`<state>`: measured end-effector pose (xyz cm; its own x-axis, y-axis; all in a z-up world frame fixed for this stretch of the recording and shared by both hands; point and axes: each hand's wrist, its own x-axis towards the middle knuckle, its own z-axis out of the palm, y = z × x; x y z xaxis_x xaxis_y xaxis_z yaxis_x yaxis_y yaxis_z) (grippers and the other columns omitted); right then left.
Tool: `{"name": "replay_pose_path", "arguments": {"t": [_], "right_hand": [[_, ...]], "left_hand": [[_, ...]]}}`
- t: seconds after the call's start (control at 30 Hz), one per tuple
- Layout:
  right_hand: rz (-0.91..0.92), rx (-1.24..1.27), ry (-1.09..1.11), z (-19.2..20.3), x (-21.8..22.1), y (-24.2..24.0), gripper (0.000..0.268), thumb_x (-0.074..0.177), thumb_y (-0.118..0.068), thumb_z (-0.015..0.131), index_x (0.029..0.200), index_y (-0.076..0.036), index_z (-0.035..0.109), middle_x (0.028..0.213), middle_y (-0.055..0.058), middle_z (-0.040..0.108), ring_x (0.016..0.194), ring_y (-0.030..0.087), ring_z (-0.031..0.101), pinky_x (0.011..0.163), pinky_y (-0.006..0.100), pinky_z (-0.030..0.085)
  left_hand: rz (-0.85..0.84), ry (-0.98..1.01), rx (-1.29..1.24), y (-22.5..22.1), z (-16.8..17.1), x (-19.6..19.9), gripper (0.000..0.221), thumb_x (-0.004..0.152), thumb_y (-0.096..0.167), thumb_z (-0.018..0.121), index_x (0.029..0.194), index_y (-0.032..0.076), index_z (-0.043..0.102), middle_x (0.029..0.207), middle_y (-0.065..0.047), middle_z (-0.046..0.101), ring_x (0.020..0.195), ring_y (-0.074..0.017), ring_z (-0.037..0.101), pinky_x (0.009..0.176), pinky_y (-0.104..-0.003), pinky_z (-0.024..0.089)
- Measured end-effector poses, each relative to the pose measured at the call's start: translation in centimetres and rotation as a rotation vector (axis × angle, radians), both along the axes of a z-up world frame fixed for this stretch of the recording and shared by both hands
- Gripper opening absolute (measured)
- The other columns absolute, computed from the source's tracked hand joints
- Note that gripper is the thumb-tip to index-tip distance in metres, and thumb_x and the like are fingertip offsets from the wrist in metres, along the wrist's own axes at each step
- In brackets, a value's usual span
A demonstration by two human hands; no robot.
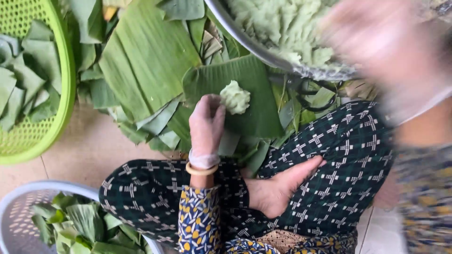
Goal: Wrapping small portions of green dough in banana leaves for food preparation.
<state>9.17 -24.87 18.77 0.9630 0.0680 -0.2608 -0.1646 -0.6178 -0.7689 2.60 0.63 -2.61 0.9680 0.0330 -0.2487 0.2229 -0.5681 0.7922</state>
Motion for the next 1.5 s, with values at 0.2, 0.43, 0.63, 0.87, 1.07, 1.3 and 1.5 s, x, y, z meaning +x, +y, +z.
{"name": "replay_pose_path", "arguments": {"t": [0.2,0.43,0.63,0.87,1.07,1.3,1.5], "right_hand": [[0.193,-0.143,-0.334,-23.7,-4.5,9.0,0.013,0.086,-0.014,0.076,0.097,-0.021,0.073,0.090,-0.001,0.068,0.087,0.025,0.071,0.079,0.037,0.056],[0.168,-0.177,-0.273,-21.3,-7.1,10.6,0.025,0.097,-0.003,0.059,0.119,-0.013,0.065,0.128,0.009,0.053,0.105,0.039,0.069,0.090,0.046,0.059],[0.154,-0.280,-0.381,-24.2,-8.1,10.4,0.020,0.094,0.001,0.063,0.110,-0.009,0.070,0.126,0.008,0.058,0.115,0.033,0.065,0.093,0.040,0.058],[0.023,-0.022,-0.340,-22.9,-7.5,6.5,0.018,0.090,-0.001,0.075,0.105,-0.012,0.077,0.103,0.004,0.069,0.099,0.025,0.071,0.088,0.037,0.057],[0.006,0.042,-0.317,-25.0,-6.8,6.5,0.014,0.088,-0.004,0.077,0.097,-0.014,0.076,0.092,0.003,0.071,0.089,0.024,0.072,0.081,0.036,0.058],[-0.121,0.322,-0.145,-20.2,-8.0,3.2,0.030,0.093,0.007,0.065,0.119,-0.006,0.072,0.118,0.017,0.070,0.106,0.030,0.069,0.090,0.044,0.058],[-0.038,-0.080,-0.057,-23.0,-8.8,5.1,0.038,0.087,0.009,0.068,0.123,-0.005,0.070,0.118,0.018,0.061,0.095,0.030,0.069,0.081,0.041,0.063]], "left_hand": [[-0.076,-0.052,0.073,0.1,-1.8,-0.2,0.029,0.079,0.020,0.078,0.106,0.017,0.067,0.090,-0.009,0.070,0.087,-0.0331,0.073,0.075,-0.047,0.060],[-0.084,-0.014,0.180,-0.4,-2.0,-0.1,0.032,0.082,0.024,0.075,0.111,0.023,0.061,0.097,-0.007,0.067,0.089,-0.0337,0.073,0.075,-0.048,0.062],[-0.147,-0.093,0.151,-1.1,-2.0,-0.5,0.029,0.086,0.022,0.072,0.113,0.023,0.061,0.104,-0.004,0.063,0.092,-0.0331,0.072,0.076,-0.045,0.063],[-0.114,-0.135,0.211,-0.8,-3.5,-0.3,0.015,0.084,0.026,0.076,0.094,0.028,0.064,0.089,-0.001,0.062,0.082,-0.0280,0.072,0.069,-0.040,0.061],[-0.131,-0.105,0.226,-1.6,-1.5,-0.1,0.020,0.083,0.025,0.077,0.099,0.029,0.066,0.103,0.000,0.062,0.085,-0.0305,0.072,0.073,-0.043,0.062],[-0.024,-0.016,0.102,-2.2,0.9,0.0,0.028,0.083,0.021,0.078,0.109,0.024,0.068,0.108,-0.001,0.061,0.079,-0.0249,0.074,0.071,-0.040,0.064],[-0.139,-0.197,0.246,-2.8,-2.6,-0.1,0.012,0.083,0.024,0.080,0.091,0.026,0.071,0.094,0.000,0.061,0.075,-0.0301,0.073,0.064,-0.041,0.061]]}}
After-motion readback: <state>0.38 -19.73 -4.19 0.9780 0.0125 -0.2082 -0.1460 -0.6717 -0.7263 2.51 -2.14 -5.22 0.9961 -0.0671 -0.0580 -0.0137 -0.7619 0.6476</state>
